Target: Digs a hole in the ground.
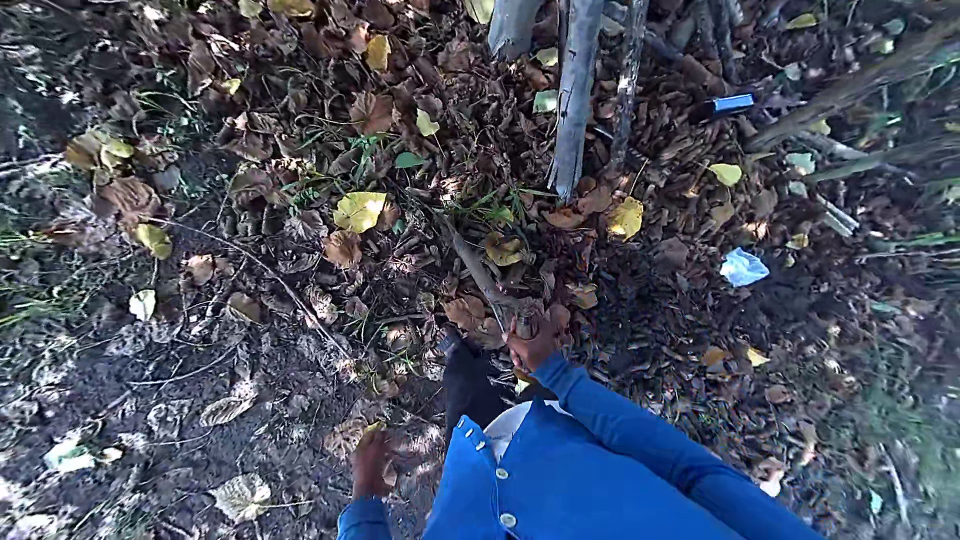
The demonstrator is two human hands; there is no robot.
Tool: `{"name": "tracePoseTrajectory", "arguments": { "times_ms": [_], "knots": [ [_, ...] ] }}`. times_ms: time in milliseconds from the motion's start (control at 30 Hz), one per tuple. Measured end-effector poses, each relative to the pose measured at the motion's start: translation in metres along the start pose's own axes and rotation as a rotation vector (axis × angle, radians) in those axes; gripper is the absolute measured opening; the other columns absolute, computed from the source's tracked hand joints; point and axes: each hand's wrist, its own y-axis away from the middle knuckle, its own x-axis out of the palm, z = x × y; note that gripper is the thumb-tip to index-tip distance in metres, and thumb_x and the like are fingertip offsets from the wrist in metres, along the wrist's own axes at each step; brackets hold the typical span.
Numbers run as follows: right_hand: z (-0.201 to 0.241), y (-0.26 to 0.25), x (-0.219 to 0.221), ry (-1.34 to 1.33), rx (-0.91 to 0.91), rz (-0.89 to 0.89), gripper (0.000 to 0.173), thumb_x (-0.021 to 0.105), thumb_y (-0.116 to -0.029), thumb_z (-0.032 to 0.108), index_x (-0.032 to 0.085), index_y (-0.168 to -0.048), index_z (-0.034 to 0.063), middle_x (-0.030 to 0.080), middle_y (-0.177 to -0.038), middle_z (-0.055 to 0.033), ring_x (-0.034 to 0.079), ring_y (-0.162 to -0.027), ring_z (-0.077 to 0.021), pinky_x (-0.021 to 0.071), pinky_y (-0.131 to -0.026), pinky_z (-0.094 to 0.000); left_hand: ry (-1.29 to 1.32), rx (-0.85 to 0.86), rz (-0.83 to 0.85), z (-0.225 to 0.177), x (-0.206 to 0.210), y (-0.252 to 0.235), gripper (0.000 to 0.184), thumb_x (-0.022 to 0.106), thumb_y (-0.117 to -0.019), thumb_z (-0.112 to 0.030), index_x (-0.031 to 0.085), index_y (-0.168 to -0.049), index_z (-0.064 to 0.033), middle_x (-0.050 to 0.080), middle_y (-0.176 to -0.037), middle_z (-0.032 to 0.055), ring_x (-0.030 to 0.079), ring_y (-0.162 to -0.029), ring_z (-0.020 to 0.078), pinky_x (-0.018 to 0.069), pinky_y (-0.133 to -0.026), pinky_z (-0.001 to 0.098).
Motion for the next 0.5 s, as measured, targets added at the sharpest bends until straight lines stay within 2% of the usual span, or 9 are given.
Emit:
{"name": "tracePoseTrajectory", "arguments": {
  "times_ms": [133,200,267,333,400,500],
  "knots": [
    [-0.021,0.009,-0.017,0.115,0.065,0.091,0.027,0.075,-0.0833,0.009,0.062,-0.104,-0.003,0.06,-0.068,-0.0062,0.055,-0.047,-0.0132,0.0527,-0.049,-0.0312,-0.135,0.098,0.033,-0.014,0.026,0.012,0.036,0.047,-0.1094,-0.018,0.053,-0.137,0.0052,0.068,-0.116,0.0236,0.069,-0.092,0.0264,0.0562,-0.075,0.0439],
    [-0.032,0.014,-0.044,0.114,0.132,0.095,0.029,0.077,-0.0847,0.008,0.063,-0.107,-0.0038,0.062,-0.075,-0.0093,0.056,-0.053,-0.0145,0.0535,-0.054,-0.0331,-0.246,0.116,0.076,-0.008,0.043,0.017,0.036,0.047,-0.1092,-0.018,0.053,-0.136,0.0053,0.068,-0.118,0.0243,0.069,-0.093,0.0278,0.0567,-0.076,0.0454],
    [-0.053,0.023,-0.087,0.054,0.207,0.02,0.035,0.081,-0.0833,0.008,0.064,-0.111,-0.0046,0.064,-0.08,-0.0113,0.058,-0.057,-0.0156,0.0545,-0.059,-0.0347,-0.338,0.102,0.089,0.002,0.067,0.03,0.036,0.049,-0.1089,-0.018,0.054,-0.137,0.0046,0.067,-0.119,0.0249,0.068,-0.095,0.0299,0.056,-0.078,0.0475],
    [-0.073,0.042,-0.138,-0.086,0.233,-0.106,0.036,0.082,-0.0812,0.005,0.064,-0.11,-0.0061,0.064,-0.075,-0.01,0.057,-0.055,-0.0141,0.0539,-0.056,-0.0321,-0.423,0.095,0.102,0.01,0.1,0.047,0.037,0.047,-0.1098,-0.021,0.055,-0.135,0.0047,0.068,-0.12,0.0245,0.068,-0.095,0.0303,0.0552,-0.079,0.0481],
    [-0.09,0.077,-0.185,-0.29,0.207,-0.23,0.028,0.079,-0.0781,0.0,0.061,-0.099,-0.0042,0.06,-0.062,-0.0055,0.055,-0.046,-0.012,0.052,-0.047,-0.0283,-0.51,0.137,0.157,0.018,0.138,0.067,0.038,0.044,-0.1108,-0.022,0.054,-0.135,0.0056,0.067,-0.121,0.0246,0.068,-0.098,0.0304,0.0557,-0.081,0.0476],
    [-0.114,0.154,-0.258,-0.39,0.232,-0.321,0.024,0.077,-0.0769,0.002,0.061,-0.095,-0.0011,0.06,-0.06,-0.0034,0.054,-0.044,-0.0122,0.0511,-0.045,-0.0288,-0.653,0.208,0.346,0.04,0.207,0.091,0.041,0.043,-0.1113,-0.024,0.053,-0.137,0.0061,0.067,-0.123,0.0241,0.069,-0.103,0.0301,0.0566,-0.088,0.0471]
  ]
}}
